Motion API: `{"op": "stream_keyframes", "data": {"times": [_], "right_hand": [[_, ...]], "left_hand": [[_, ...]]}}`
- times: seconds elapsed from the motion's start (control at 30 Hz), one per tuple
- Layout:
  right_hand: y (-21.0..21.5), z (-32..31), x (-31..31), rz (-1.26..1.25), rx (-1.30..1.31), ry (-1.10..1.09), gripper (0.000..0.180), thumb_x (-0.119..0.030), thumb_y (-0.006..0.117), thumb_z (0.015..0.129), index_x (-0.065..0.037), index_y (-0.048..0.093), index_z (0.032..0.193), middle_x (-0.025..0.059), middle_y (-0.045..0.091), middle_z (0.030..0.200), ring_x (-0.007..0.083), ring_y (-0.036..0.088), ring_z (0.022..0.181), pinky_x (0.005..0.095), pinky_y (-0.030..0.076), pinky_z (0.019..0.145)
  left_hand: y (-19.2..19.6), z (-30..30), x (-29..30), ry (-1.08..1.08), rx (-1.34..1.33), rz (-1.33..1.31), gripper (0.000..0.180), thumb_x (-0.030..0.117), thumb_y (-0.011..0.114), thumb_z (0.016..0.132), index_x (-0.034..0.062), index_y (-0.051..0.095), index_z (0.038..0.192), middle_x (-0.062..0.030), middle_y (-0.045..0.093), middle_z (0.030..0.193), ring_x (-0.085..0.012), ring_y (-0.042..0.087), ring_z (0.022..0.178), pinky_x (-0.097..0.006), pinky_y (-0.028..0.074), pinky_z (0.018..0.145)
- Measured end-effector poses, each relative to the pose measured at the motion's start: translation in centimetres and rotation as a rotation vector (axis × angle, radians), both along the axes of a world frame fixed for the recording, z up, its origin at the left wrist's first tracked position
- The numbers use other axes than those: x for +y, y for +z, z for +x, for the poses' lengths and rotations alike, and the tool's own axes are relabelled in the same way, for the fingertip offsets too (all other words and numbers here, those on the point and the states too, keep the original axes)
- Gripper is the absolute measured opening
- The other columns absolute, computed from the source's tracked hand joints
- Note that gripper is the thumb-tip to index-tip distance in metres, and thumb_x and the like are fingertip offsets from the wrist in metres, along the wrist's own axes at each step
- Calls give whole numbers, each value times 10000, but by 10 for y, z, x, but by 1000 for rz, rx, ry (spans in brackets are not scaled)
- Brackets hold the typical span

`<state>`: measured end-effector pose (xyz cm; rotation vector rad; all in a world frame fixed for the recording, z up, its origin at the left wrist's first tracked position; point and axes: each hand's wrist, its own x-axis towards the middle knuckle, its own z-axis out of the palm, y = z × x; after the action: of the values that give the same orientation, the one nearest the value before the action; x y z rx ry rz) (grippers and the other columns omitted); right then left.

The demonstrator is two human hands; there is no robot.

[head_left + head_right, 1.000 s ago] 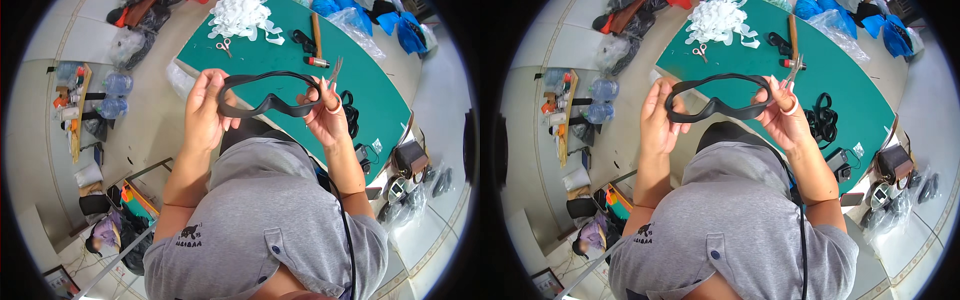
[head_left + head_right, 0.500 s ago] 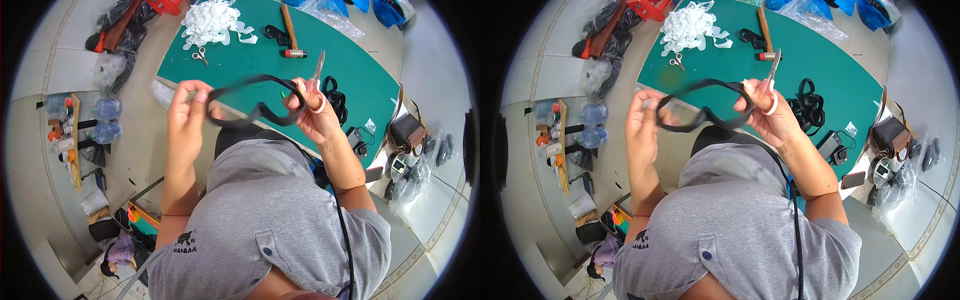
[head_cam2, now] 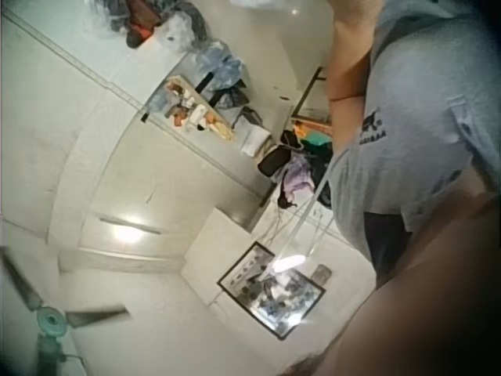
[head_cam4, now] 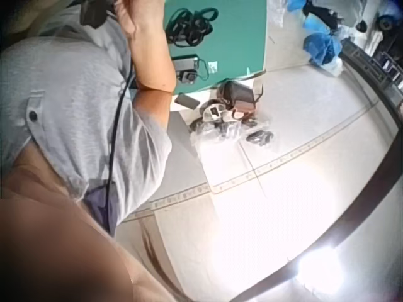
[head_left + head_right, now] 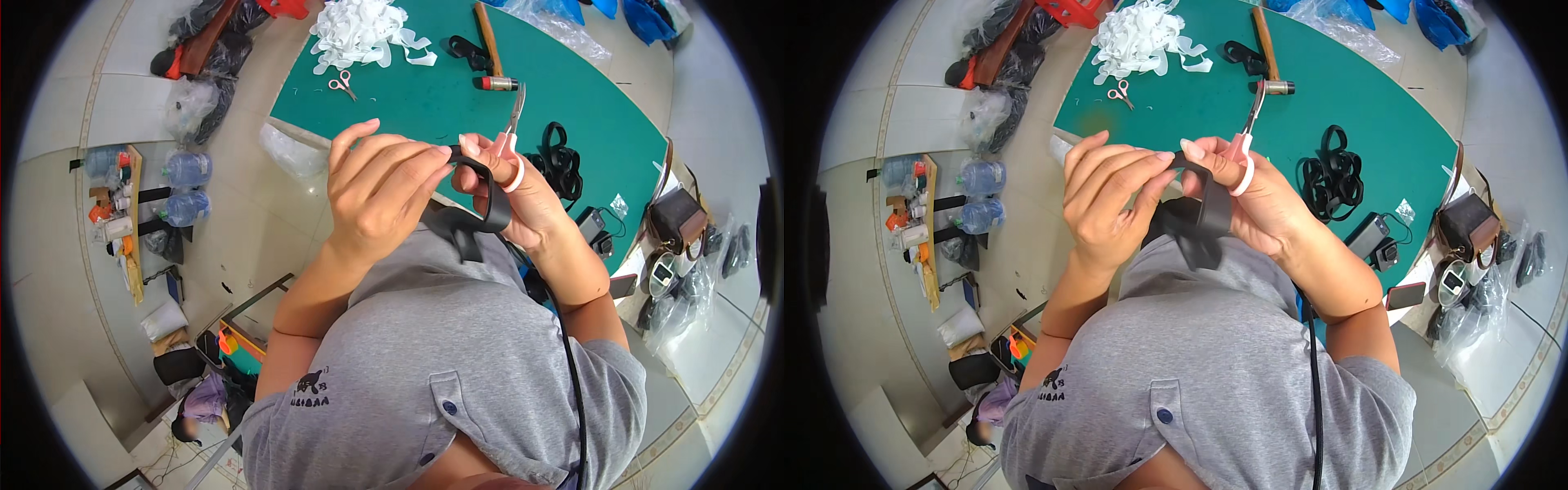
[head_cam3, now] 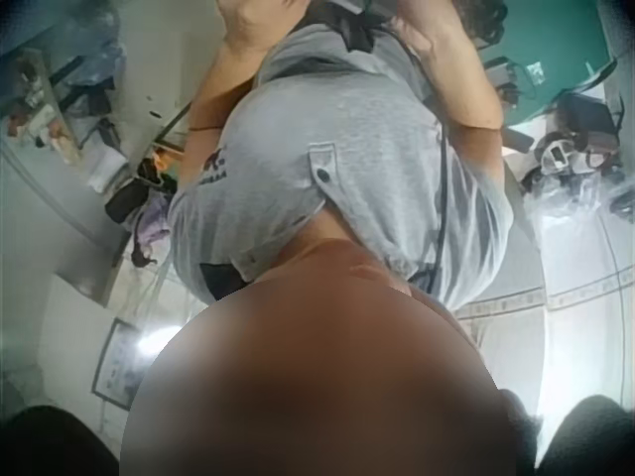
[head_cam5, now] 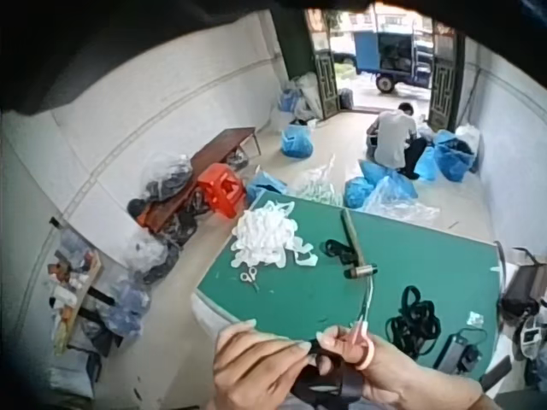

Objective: Assembling black plastic straps and frames using scissors for trimming and small pins for attachment.

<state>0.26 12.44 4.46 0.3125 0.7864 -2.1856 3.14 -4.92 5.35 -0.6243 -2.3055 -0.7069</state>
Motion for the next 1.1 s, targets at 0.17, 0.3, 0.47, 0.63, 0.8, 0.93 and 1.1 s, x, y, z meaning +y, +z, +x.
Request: {"op": "stream_keyframes", "data": {"times": [0.17,0.3,0.47,0.63,0.8,0.93,1.1], "right_hand": [[5,-1,-2,-21,-133,-32,172,-175,638,890,-49,539,954,28,576,695,63,525,610,151,434,480],[2,1,-6,-31,-106,-45,175,-162,630,894,-32,538,966,32,567,718,76,529,619,169,472,538],[-7,2,-4,-134,-142,-5,193,-148,609,905,-20,529,1027,60,567,824,123,564,715,205,522,609],[-11,5,-4,-310,-292,54,234,-141,572,923,-41,490,1118,93,559,851,169,545,765,207,528,610],[-24,4,0,-426,-448,60,280,-146,580,915,-36,472,1149,97,549,834,169,498,747,212,527,593],[-32,7,3,-502,-462,30,291,-175,550,935,-23,463,1167,113,554,868,181,543,797,230,550,617],[-42,5,7,-695,-609,60,312,-200,551,936,-36,462,1187,107,551,874,164,568,786,234,564,652]], "left_hand": [[-2,-4,-3,8,40,-7,150,82,726,734,94,675,875,10,673,786,-140,611,728,-366,403,894],[-5,-5,-6,-3,41,-41,147,73,717,740,91,670,879,5,670,774,-135,610,712,-367,416,879],[-22,-17,-12,-71,109,-89,150,43,693,750,71,640,887,0,645,745,-147,597,679,-366,447,838],[-39,-21,-12,-175,130,18,112,-20,646,776,22,592,865,-67,601,690,-199,576,624,-403,500,787],[-40,-20,-5,-61,-5,155,40,3,587,828,22,556,846,-53,577,674,-206,539,579,-410,482,823],[-40,-9,-3,65,-240,454,62,50,519,889,31,523,830,-48,585,628,-180,535,561,-421,438,900],[-32,-4,-18,78,-353,482,81,89,507,925,22,463,937,-82,617,667,-151,560,605,-377,432,919]]}}
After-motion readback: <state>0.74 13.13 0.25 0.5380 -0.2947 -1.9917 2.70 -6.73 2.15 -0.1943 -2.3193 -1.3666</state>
